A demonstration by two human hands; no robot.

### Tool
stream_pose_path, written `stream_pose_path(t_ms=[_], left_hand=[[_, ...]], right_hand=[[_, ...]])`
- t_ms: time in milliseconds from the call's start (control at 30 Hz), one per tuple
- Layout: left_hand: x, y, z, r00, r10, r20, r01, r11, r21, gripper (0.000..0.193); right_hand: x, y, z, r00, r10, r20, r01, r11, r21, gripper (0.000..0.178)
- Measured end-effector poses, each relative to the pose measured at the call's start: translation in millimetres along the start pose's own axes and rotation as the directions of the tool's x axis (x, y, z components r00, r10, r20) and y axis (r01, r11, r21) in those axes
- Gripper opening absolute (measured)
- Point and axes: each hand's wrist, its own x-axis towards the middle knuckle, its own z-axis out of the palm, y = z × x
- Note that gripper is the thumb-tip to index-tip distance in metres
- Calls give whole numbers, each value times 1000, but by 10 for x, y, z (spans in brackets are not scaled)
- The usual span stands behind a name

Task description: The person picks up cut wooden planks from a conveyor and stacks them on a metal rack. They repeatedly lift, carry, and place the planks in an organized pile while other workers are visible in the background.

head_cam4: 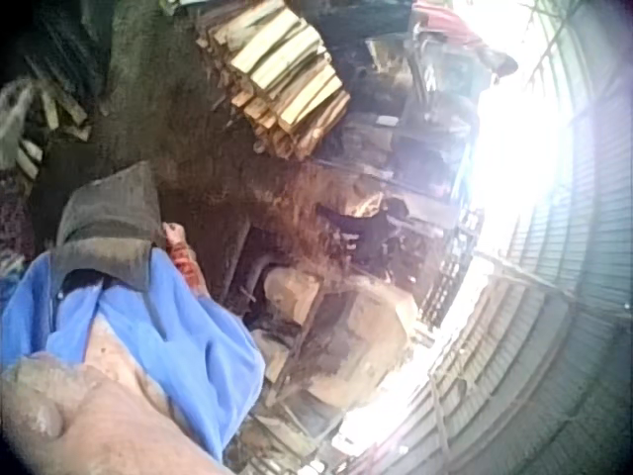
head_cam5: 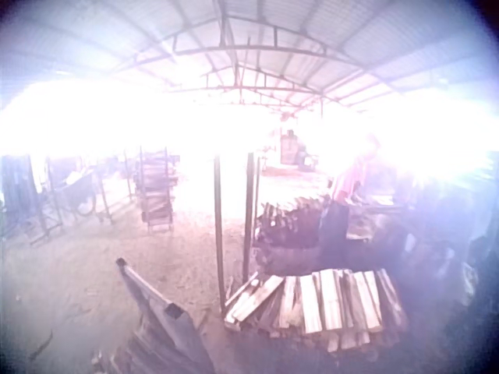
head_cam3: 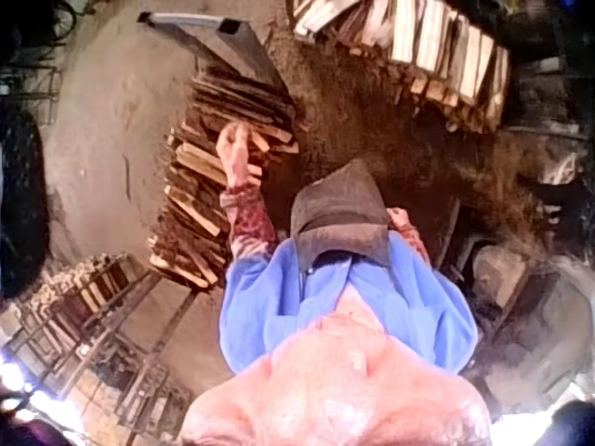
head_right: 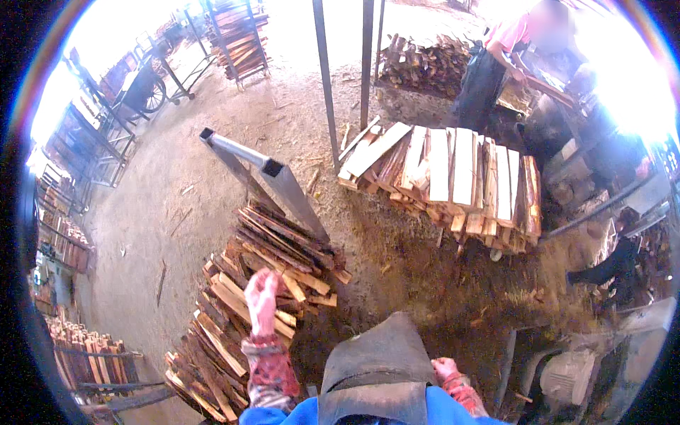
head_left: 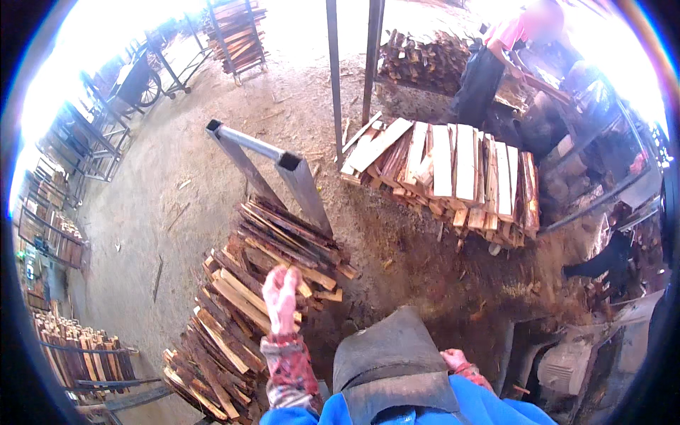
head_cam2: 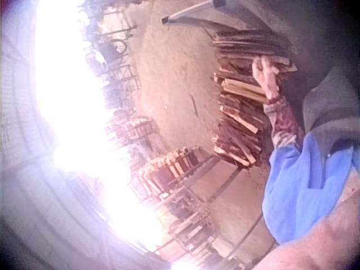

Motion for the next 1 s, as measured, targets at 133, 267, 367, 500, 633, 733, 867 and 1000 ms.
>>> stream_pose_path(t_ms=[133,267,367,500,633,733,867,1000], left_hand=[[1138,455,293,958,221,-185,-219,975,31,22],[2082,883,738,917,272,-290,-276,961,31,24],[2578,998,687,904,226,-362,-242,970,1,28],[3018,1010,942,862,116,-493,46,952,303,50],[3084,1027,1008,888,2,-460,39,996,81,39],[3018,1089,1061,899,-74,-432,73,997,-21,29],[3027,1145,1082,894,-127,-430,88,990,-110,27],[3018,1184,1107,866,-186,-464,118,978,-170,27]], right_hand=[[300,-112,-12,991,-87,-105,79,994,-78,34],[872,63,-388,999,33,-37,-35,997,-66,35],[846,-990,-740,998,48,-29,-54,969,-240,36],[1195,-1670,-1271,998,59,38,-53,990,-133,28],[2220,-2312,-1761,944,186,274,-195,981,7,21],[2777,-3253,-1740,985,-81,151,109,976,-188,22],[3262,-4590,-1329,963,-209,167,240,951,-193,24],[3167,-5571,-613,868,-390,309,425,904,-52,36]])
